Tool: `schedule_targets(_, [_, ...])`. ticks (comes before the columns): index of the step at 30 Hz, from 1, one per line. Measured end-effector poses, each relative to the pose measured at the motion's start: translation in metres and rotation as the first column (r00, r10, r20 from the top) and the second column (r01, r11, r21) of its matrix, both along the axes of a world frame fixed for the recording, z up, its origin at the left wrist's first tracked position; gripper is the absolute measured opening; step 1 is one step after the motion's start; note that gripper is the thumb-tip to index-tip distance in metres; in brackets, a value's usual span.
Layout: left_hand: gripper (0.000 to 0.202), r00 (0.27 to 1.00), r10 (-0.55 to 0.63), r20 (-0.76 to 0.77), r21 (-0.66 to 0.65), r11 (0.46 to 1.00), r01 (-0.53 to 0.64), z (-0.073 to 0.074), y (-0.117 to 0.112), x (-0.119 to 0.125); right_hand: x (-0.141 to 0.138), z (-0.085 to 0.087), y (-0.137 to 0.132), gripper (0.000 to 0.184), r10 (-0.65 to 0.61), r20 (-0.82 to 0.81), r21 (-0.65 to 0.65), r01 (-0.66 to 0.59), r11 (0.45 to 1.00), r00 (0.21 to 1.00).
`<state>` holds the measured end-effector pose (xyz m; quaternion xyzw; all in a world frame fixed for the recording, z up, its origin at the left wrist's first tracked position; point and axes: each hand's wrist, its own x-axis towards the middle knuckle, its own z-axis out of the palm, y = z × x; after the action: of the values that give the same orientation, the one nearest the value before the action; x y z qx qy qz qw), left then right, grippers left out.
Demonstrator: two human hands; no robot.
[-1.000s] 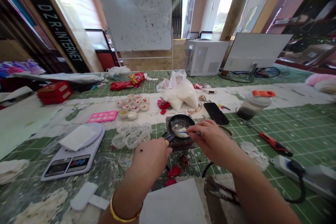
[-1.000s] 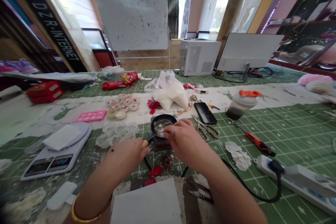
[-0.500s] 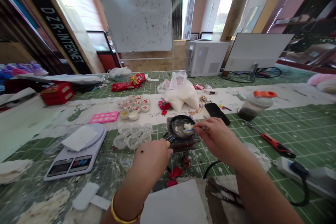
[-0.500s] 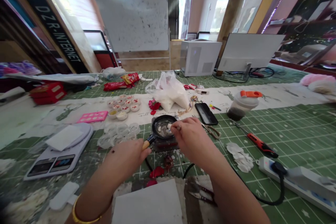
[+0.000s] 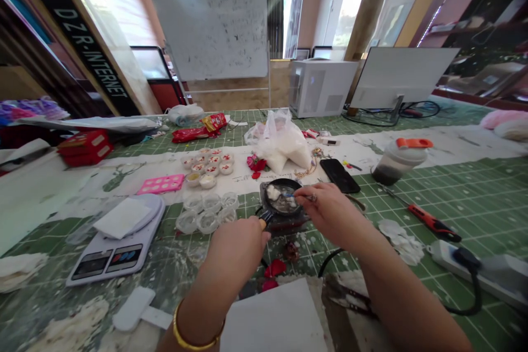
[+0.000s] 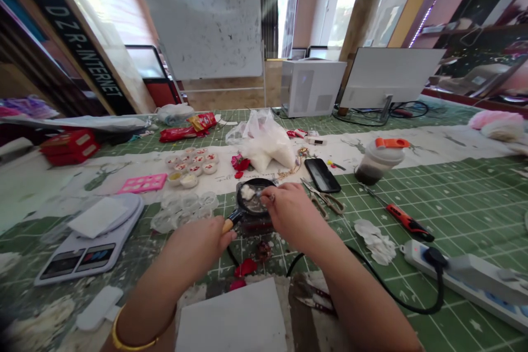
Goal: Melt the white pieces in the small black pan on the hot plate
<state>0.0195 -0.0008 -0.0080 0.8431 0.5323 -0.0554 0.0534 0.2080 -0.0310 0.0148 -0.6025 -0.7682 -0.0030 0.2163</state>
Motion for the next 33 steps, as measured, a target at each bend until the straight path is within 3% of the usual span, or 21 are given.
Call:
schedule_targets(2, [0.027,1.000,0.001,-0.007,-0.002,1.000,-0.002,-0.0003,-0.0002,0.0002,0.0001,-0.0006,0.0004,0.025,-0.029,0.016,0.005,0.029,1.000,0.999])
schedule_targets(7, [0.028,1.000,-0.001,-0.014,-0.026,1.000,0.000,0.0003,0.0002,0.0009,-0.0022,-0.0036,0.0036,0.026,0.070,-0.037,-0.024,-0.071,0.997,0.997])
schedule_targets(11, [0.027,1.000,0.004,-0.016,-0.014,1.000,-0.004,0.0007,0.0003,0.0015,-0.0013,-0.0037,0.0042,0.026,-0.026,-0.008,-0.002,0.026,1.000,1.000])
schedule_targets(15, [0.027,1.000,0.001,-0.006,-0.010,1.000,-0.001,0.0000,-0.0006,0.0013,-0.0002,-0.0023,0.0014,0.027,0.080,-0.066,-0.021,-0.081,0.996,0.995])
schedule_targets(20, [0.028,1.000,0.005,-0.011,-0.013,1.000,-0.006,0.0016,-0.0016,0.0007,0.0035,-0.0008,0.0013,0.026,-0.053,0.027,0.002,0.053,0.999,0.998])
schedule_targets(25, [0.028,0.999,0.019,-0.028,-0.032,0.999,-0.020,0.0032,-0.0011,0.0024,0.0027,-0.0012,-0.0001,0.026,0.050,-0.040,-0.024,-0.051,0.998,0.998])
schedule_targets(30, [0.028,1.000,0.014,-0.026,-0.027,1.000,-0.015,0.0023,-0.0013,0.0025,0.0037,-0.0022,0.0037,0.026,-0.053,0.007,-0.002,0.053,0.999,0.999])
schedule_targets(33, [0.028,1.000,0.005,-0.025,-0.009,1.000,-0.005,0.0014,-0.0014,0.0021,0.0033,-0.0012,0.0025,0.027,0.022,-0.025,-0.018,-0.023,1.000,0.999])
